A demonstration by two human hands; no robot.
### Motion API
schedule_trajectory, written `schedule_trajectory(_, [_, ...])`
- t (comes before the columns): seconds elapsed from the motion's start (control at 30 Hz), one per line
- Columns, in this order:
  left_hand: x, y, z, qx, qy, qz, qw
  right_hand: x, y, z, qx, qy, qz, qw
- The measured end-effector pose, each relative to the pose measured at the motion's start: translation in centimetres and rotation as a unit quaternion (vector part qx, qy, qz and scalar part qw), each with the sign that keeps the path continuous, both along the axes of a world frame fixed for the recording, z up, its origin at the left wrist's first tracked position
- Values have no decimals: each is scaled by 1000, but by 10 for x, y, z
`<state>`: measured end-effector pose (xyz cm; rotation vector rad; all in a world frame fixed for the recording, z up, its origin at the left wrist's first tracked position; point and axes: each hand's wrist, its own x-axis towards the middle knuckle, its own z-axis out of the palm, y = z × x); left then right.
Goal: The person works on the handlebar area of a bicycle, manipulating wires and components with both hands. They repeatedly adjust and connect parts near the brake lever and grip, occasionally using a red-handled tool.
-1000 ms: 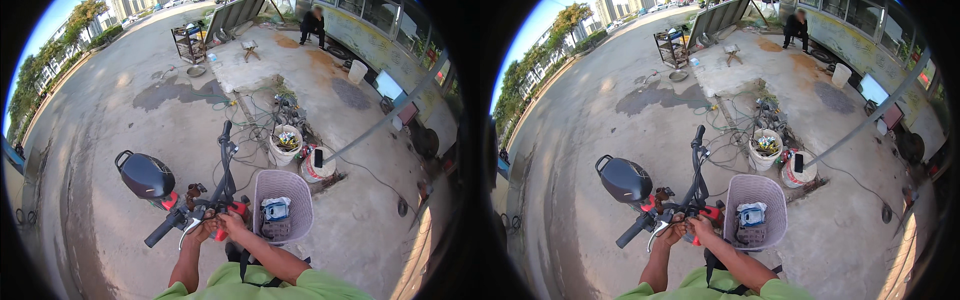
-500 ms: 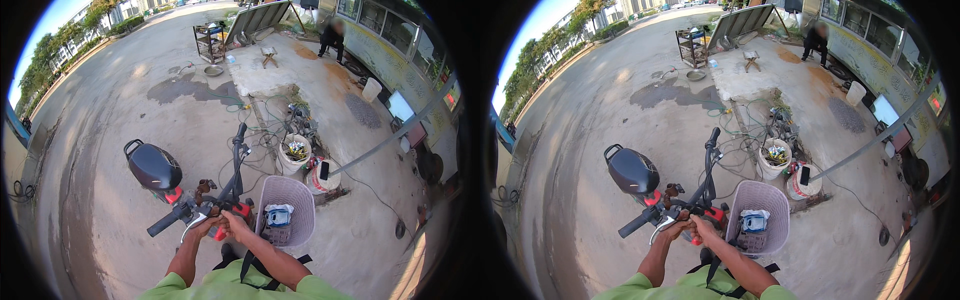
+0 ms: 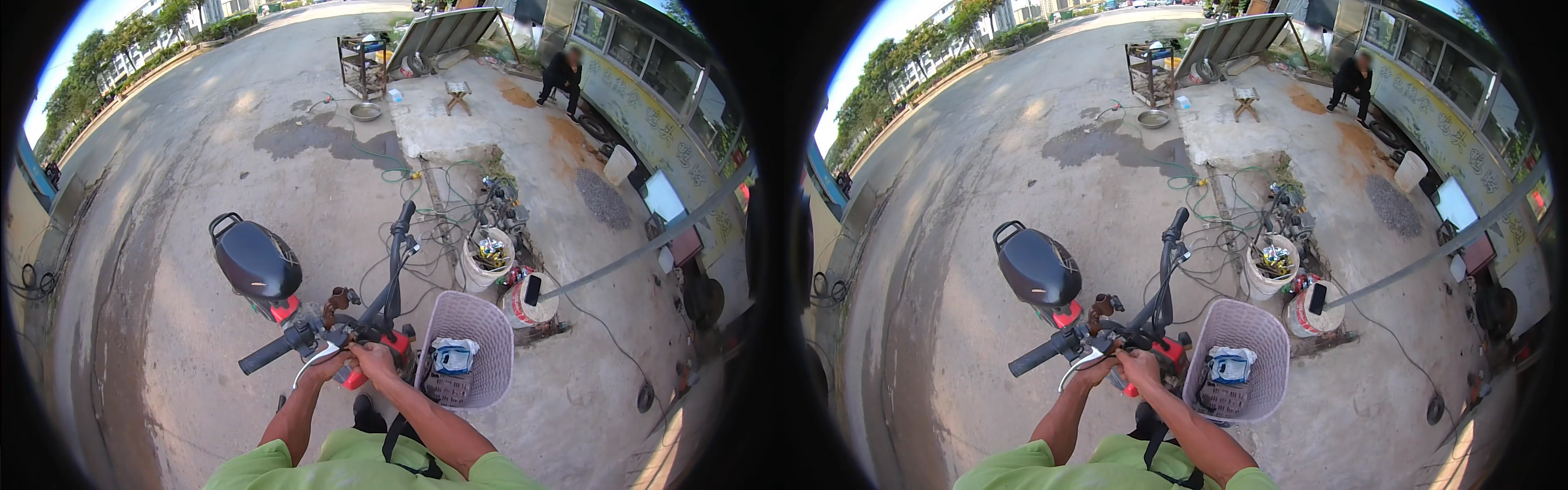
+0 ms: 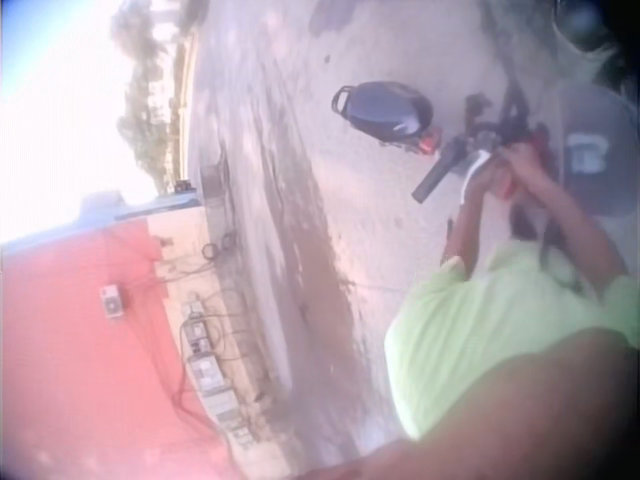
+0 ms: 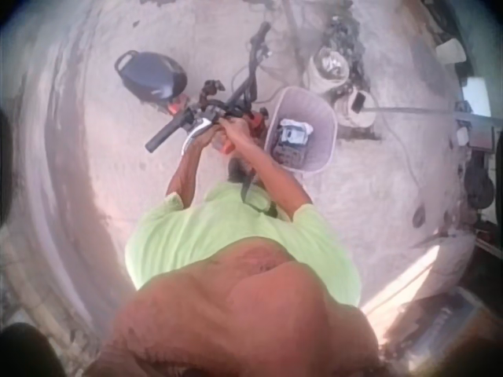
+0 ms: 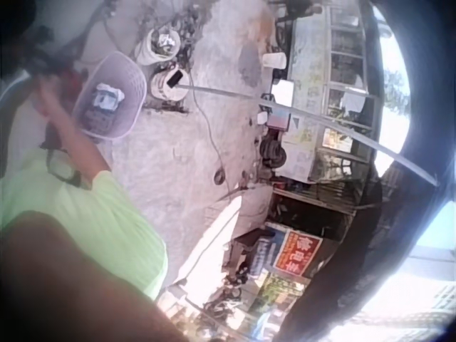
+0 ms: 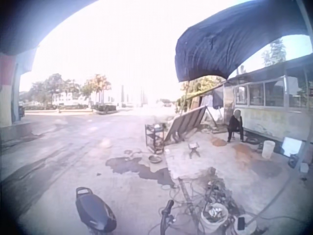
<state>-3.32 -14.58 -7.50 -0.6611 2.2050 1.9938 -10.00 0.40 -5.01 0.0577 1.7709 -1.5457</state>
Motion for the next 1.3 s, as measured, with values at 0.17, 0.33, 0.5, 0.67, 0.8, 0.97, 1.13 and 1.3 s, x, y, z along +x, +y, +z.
schedule_trajectory(0.17, [2, -1, 6, -160, 47, -33, 985, -7, -7, -1, 75, 90, 22, 993])
schedule_trajectory(0.33, [5, 1, -2, -184, 60, 0, 981, -4, -11, 2, 35, 72, -52, 995])
schedule_trajectory(0.5, [5, 9, 13, -135, 104, 47, 984, 0, -14, 12, -37, 28, -129, 991])
schedule_trajectory(0.67, [3, 20, 19, 11, 147, 140, 979, 4, -14, 17, -59, 66, -143, 986])
schedule_trajectory(0.8, [-3, 18, -13, 129, 205, 210, 947, 5, -13, 1, -35, 118, -124, 985])
schedule_trajectory(0.97, [-1, 7, -23, 119, 240, 206, 941, 5, -13, -3, -36, 135, -101, 985])
schedule_trajectory(1.13, [0, -16, -73, 73, 220, 145, 962, 4, -12, -5, -25, 145, -99, 984])
schedule_trajectory(1.3, [7, -28, -99, 147, 259, 184, 937, 5, -12, 1, -24, 145, -105, 984])
